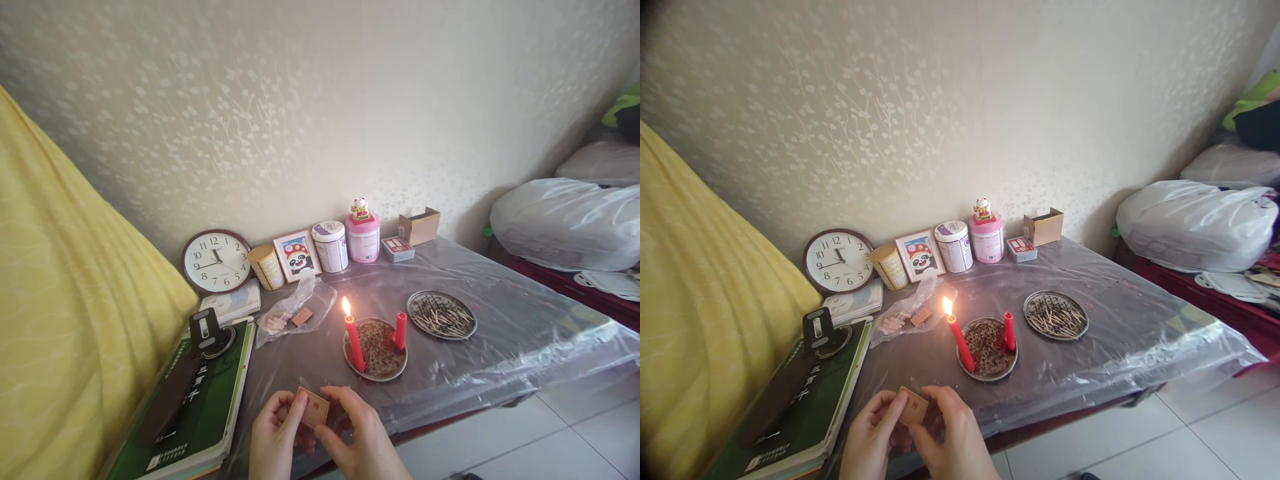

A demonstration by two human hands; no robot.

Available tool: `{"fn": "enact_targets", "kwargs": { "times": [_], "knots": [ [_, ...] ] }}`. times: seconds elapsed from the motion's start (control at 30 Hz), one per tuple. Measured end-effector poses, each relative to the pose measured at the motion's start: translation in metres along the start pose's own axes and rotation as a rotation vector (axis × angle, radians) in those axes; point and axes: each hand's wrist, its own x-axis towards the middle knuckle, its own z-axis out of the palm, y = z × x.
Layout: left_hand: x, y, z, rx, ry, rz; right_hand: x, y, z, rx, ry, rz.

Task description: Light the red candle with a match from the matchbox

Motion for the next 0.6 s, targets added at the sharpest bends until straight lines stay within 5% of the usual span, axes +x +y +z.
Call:
{"fn": "enact_targets", "kwargs": {
  "times": [0.13,0.6],
  "knots": [
    [-0.0009,0.0012,-0.0014,0.050,0.070,-0.025,-0.0008,0.0007,0.0049,-0.056,-0.023,0.014],
    [-0.0004,0.0025,-0.0022,0.115,-0.055,0.006,-0.0026,0.0008,-0.0033,-0.126,-0.010,-0.113]
  ]
}}
